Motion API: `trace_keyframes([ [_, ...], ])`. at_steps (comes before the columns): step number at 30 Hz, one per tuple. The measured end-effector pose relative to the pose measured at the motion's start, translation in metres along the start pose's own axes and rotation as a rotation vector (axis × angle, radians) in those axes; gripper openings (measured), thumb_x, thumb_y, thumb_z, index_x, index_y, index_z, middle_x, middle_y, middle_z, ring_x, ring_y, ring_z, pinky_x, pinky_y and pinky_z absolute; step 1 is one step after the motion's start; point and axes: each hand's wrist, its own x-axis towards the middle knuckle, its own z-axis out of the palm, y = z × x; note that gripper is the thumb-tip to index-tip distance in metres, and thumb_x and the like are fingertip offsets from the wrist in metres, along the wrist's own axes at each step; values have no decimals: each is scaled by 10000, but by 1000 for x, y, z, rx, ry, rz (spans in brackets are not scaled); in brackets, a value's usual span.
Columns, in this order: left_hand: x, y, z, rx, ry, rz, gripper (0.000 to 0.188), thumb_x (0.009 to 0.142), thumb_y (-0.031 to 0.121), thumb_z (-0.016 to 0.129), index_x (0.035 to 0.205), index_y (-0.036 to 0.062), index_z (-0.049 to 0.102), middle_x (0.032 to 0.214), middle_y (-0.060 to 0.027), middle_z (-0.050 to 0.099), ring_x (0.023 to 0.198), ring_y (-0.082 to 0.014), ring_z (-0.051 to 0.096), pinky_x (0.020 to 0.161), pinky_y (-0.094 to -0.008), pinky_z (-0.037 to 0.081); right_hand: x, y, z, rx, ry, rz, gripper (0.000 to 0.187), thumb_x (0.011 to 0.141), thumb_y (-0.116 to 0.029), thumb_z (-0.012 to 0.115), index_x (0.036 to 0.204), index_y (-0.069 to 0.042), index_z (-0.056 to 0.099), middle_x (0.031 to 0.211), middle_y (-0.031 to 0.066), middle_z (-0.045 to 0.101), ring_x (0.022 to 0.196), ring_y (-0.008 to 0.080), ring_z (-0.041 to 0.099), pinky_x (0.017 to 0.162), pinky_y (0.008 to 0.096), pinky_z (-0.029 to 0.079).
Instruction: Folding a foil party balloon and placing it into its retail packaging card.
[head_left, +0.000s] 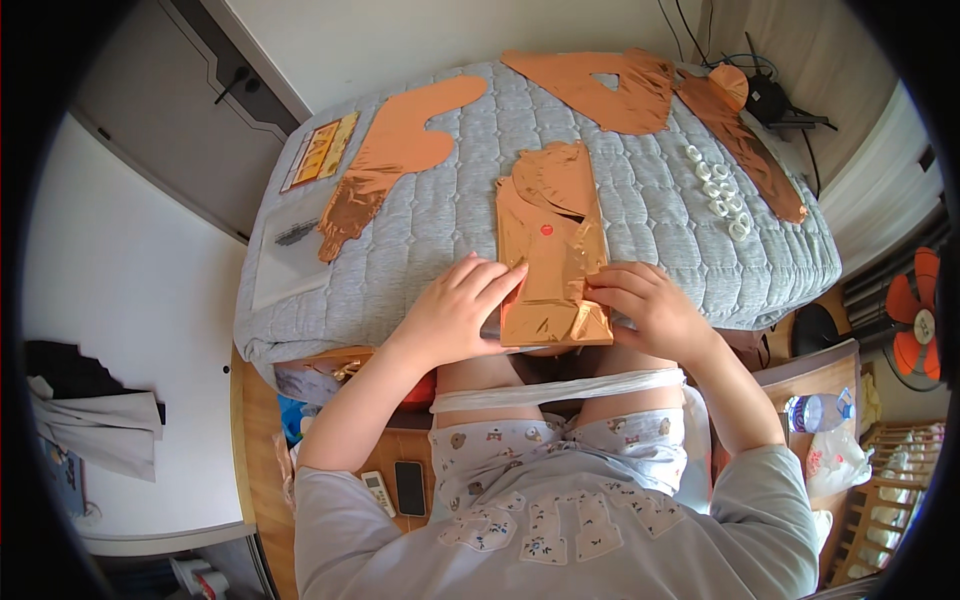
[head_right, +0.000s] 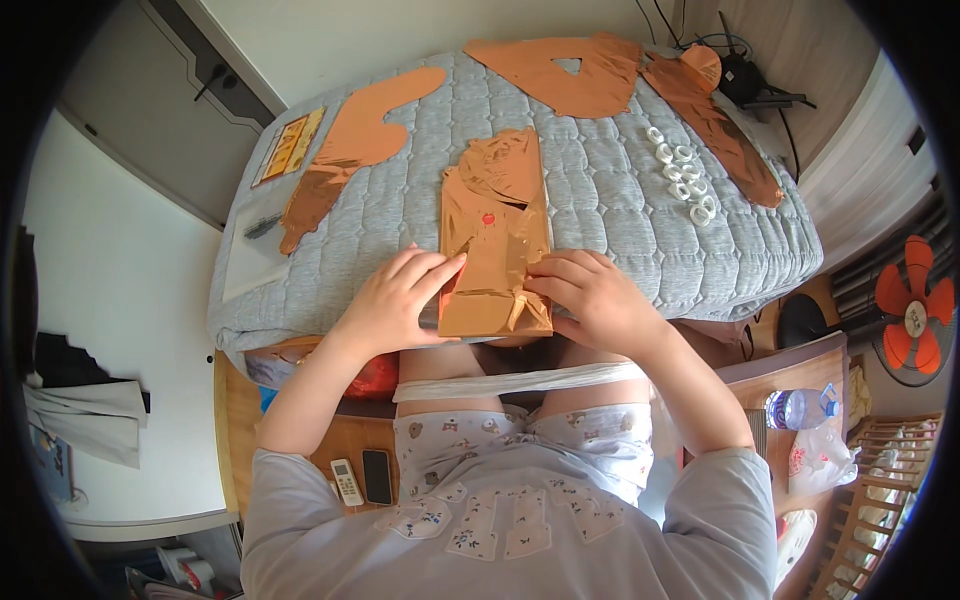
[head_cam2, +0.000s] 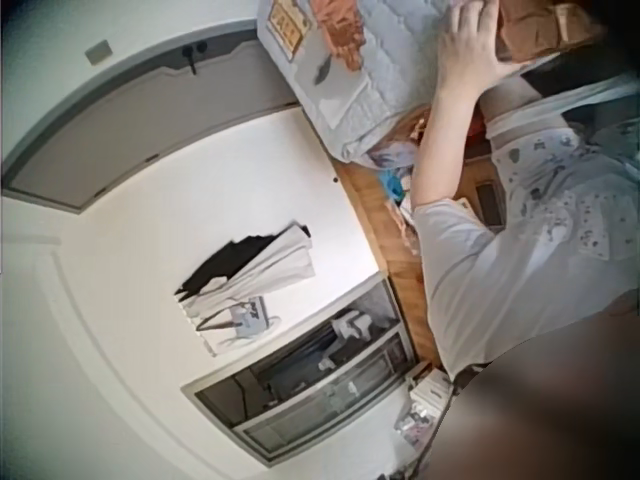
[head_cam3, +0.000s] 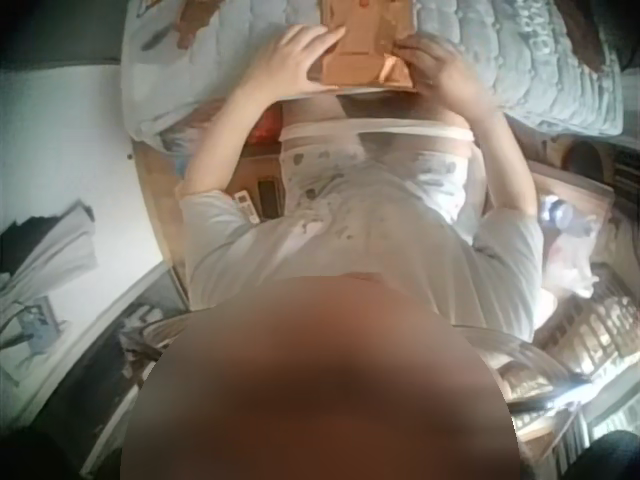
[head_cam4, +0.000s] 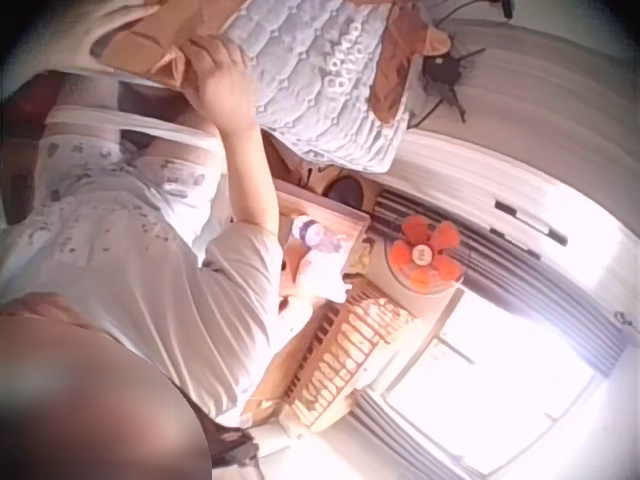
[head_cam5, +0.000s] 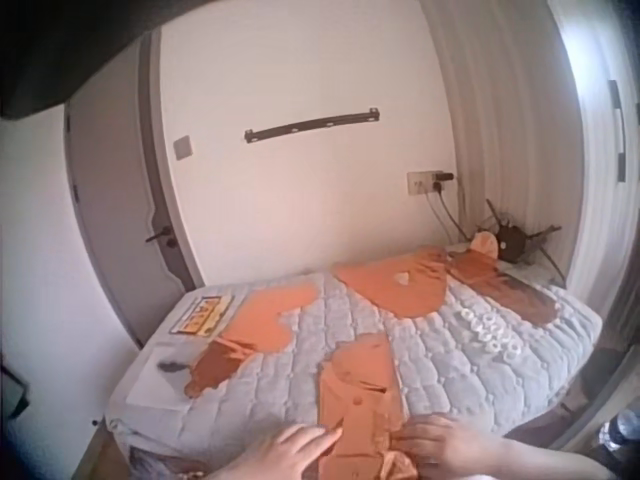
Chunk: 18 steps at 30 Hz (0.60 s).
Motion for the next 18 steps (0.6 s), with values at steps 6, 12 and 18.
trace_keyframes([
  [6,10,2,14,71,63,-20,744,770,222,814,1447,58,553,1212,-89,576,1160,-275,552,1173,-473,424,4,0,15,-38,77,79,462,761,-63,775,1215,-101,698,1267,86,648,1192,308,605,1014,442,470],
  [12,15,4,15,56,84,-76,665,800,201,776,1416,57,572,1429,-135,559,1378,-333,495,1215,-519,361,13,-5,13,-102,118,76,444,792,-154,776,1218,-88,669,1348,119,599,1309,346,548,1071,454,436],
  [18,15,3,19,-55,68,-121,694,794,186,786,1432,56,546,1501,-154,530,1410,-346,491,1221,-527,349,17,-1,11,-24,78,73,472,793,-148,778,1238,-63,646,1349,143,602,1298,364,563,1064,464,465],
])
